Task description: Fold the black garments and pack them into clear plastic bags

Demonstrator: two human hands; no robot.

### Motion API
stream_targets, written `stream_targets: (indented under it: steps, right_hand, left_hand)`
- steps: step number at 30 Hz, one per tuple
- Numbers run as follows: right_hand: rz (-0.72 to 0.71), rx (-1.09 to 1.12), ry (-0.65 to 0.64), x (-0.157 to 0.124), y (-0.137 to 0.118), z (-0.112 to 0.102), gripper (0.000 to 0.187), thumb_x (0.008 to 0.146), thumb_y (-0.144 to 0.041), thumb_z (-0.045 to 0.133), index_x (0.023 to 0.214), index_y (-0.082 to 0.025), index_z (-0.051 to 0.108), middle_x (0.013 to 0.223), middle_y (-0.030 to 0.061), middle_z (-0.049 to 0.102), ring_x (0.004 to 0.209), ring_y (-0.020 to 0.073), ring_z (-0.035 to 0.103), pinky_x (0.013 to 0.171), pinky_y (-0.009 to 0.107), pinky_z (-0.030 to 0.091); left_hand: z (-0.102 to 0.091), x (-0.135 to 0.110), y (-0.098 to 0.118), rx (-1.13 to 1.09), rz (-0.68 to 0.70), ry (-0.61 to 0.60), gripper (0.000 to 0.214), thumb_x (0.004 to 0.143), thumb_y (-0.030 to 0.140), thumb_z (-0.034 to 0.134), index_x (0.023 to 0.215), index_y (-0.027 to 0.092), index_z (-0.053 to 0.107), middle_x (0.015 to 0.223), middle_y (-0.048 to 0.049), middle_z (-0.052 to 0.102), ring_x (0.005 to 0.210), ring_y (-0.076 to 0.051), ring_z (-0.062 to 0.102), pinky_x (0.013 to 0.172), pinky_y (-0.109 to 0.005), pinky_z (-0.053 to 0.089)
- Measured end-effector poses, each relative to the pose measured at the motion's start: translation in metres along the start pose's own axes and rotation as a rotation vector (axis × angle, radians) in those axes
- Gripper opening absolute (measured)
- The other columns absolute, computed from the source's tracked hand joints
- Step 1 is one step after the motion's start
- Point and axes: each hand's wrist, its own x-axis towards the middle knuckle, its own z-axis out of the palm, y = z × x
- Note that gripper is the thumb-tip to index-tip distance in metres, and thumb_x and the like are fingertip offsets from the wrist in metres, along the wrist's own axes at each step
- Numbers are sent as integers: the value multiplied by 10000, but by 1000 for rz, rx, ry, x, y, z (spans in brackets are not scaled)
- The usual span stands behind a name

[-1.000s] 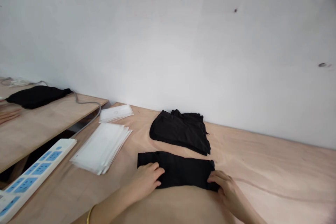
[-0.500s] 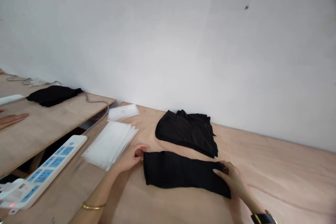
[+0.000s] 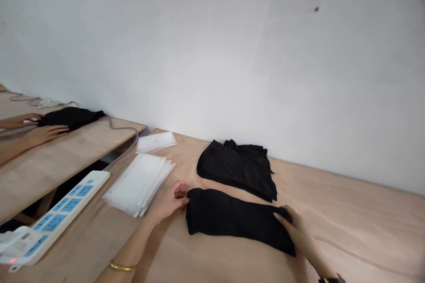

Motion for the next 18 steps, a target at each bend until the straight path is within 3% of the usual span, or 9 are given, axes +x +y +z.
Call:
stream_targets:
  steps: [3,7,10,14,18]
  right_hand:
    - [-9,75,17,3,2,-1,307,724,-517,541,729,-212,570,620,2,612,627,215,586,586,320,449]
    - [-5,161,27,5,4,-3,302,731,-502,546,732,-204,596,647,20,646,659,226,610,605,327,469]
    - [6,134,48,5,4,-1,303,723,-500,555,736,-203,614,661,30,667,672,238,625,613,338,478]
    - [7,120,64,3,4,-1,315,707,-518,565,714,-207,621,650,30,673,674,249,633,609,344,487]
    - [-8,123,51,3,4,-3,329,718,-523,551,726,-204,632,635,24,673,651,240,635,583,332,493]
  left_hand:
    - [4,6,-4,19,-48,82,310,759,381,615,987,182,548,767,-15,647,691,-183,640,583,-271,484]
    - [4,11,-4,-19,45,4,420,714,256,657,1102,189,508,1025,-64,650,906,-194,640,766,-300,500]
    - [12,16,-1,96,99,-64,614,638,101,662,1206,207,455,1116,-75,623,865,-176,642,741,-284,503]
    - [25,28,-1,298,154,108,394,694,23,497,1050,184,553,870,-21,659,779,-158,634,725,-268,486]
    - [21,31,-3,304,131,195,264,731,32,395,870,171,572,813,-23,650,748,-159,633,645,-244,486]
